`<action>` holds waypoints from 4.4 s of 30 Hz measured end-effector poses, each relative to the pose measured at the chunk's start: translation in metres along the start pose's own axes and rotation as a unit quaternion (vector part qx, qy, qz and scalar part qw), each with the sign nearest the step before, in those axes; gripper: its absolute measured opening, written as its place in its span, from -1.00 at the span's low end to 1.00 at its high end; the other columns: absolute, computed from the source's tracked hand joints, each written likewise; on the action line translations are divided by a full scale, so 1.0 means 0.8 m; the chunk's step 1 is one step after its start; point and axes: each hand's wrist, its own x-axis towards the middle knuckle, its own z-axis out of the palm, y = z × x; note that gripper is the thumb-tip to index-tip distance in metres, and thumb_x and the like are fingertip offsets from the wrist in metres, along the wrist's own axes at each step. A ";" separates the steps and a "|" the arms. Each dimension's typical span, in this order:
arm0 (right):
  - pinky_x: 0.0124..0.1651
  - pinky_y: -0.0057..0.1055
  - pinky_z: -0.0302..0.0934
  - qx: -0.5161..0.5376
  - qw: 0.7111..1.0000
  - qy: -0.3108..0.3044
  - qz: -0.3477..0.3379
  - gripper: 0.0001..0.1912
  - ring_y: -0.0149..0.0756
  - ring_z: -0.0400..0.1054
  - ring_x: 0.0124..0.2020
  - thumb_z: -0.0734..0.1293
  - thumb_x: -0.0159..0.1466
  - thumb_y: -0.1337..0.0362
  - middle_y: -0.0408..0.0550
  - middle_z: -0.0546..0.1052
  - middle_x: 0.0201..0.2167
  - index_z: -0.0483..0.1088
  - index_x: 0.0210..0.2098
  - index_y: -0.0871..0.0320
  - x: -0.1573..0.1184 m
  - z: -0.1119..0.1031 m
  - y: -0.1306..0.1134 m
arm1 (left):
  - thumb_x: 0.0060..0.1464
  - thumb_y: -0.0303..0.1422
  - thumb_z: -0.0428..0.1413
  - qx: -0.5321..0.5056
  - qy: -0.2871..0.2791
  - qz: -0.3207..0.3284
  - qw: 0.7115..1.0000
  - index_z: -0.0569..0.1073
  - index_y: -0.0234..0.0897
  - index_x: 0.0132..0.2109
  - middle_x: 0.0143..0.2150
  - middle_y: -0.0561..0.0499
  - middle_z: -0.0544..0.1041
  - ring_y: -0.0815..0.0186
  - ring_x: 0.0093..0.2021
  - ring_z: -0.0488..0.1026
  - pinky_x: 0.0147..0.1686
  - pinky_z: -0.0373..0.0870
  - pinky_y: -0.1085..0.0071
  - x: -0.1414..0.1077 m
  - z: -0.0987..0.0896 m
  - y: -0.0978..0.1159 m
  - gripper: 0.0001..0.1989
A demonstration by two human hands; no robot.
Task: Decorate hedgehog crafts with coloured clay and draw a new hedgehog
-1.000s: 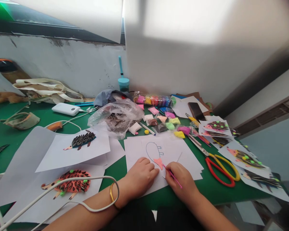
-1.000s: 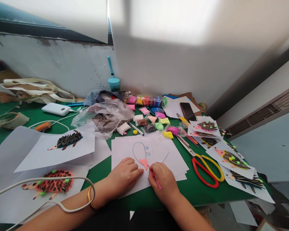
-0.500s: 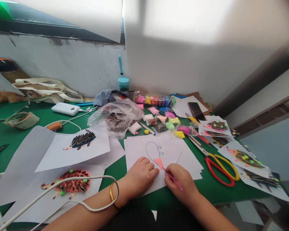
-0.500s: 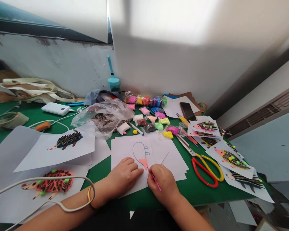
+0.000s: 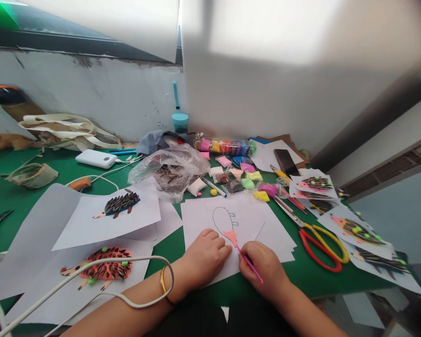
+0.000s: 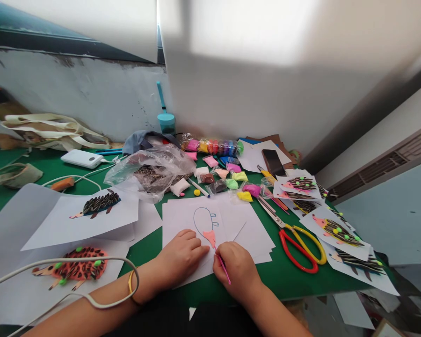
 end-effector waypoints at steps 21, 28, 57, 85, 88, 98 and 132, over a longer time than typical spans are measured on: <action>-0.39 -0.39 0.05 0.005 1.000 0.012 -0.019 -0.79 -0.34 0.18 -0.49 0.17 0.28 0.48 -0.17 0.30 -0.55 0.21 -0.45 0.09 0.003 0.001 -0.004 | 0.20 -0.47 0.03 0.008 0.006 0.004 1.000 0.36 -0.26 -0.31 -0.40 0.04 0.38 0.27 -0.33 0.27 -0.14 0.24 0.27 0.002 0.001 0.000 -0.91; -0.37 -0.38 0.07 0.010 1.000 0.015 -0.012 -0.80 -0.33 0.20 -0.47 0.17 0.28 0.49 -0.16 0.32 -0.52 0.22 -0.41 0.09 0.003 0.002 -0.001 | 0.20 -0.47 0.04 0.004 0.005 0.003 1.000 0.37 -0.26 -0.29 -0.40 0.03 0.39 0.26 -0.33 0.27 -0.14 0.25 0.27 0.000 0.000 0.000 -0.92; 0.11 0.01 0.22 -0.080 0.991 -0.085 -0.061 -0.62 -0.02 0.22 0.27 0.17 0.38 0.38 0.06 0.52 0.07 0.32 0.16 0.05 0.045 -0.028 0.057 | 0.23 -0.43 0.06 0.001 0.005 -0.014 1.000 0.49 -0.16 -0.13 -0.40 0.03 0.36 0.26 -0.32 0.26 -0.26 0.23 0.29 -0.003 -0.005 -0.014 -0.87; 0.00 -0.14 0.37 -0.034 0.995 -0.073 -0.057 -0.63 -0.14 0.44 -0.01 0.16 0.38 0.36 0.05 0.55 -0.02 0.34 0.14 0.06 0.046 -0.029 0.049 | 0.18 -0.46 0.10 -0.096 0.131 -0.269 0.949 0.51 -0.23 -0.13 -0.24 -0.02 0.55 0.23 -0.18 0.47 -0.14 0.39 0.28 0.003 -0.034 -0.068 -0.86; 0.01 -0.16 0.36 -0.012 0.997 -0.070 -0.037 -0.66 -0.15 0.44 -0.03 0.16 0.39 0.31 0.04 0.56 -0.05 0.36 0.12 0.07 0.068 -0.037 0.053 | 0.21 -0.48 0.05 -0.108 0.135 -0.277 0.945 0.50 -0.22 -0.05 -0.17 -0.01 0.58 0.24 -0.14 0.49 -0.09 0.42 0.27 0.008 -0.044 -0.067 -0.79; -0.01 -0.19 0.34 0.062 0.998 0.019 0.019 -0.67 -0.16 0.45 -0.08 0.14 0.41 0.18 0.00 0.59 -0.13 0.43 0.04 0.06 0.119 -0.010 0.076 | 0.09 -0.55 0.06 -0.138 0.150 -0.271 0.941 0.48 -0.24 -0.01 -0.27 0.01 0.53 0.24 -0.16 0.46 -0.05 0.41 0.24 0.036 -0.048 -0.062 -0.67; 0.07 -0.17 0.07 -0.141 0.989 -0.043 0.029 -0.41 -0.13 0.28 0.04 0.18 0.16 0.60 -0.10 0.53 -0.01 0.47 0.04 -0.05 0.106 -0.005 0.097 | 0.20 -0.52 0.01 -0.009 0.098 -0.339 0.935 0.50 -0.22 -0.01 -0.12 -0.06 0.59 0.13 -0.09 0.48 -0.09 0.31 0.20 0.035 -0.019 -0.085 -0.72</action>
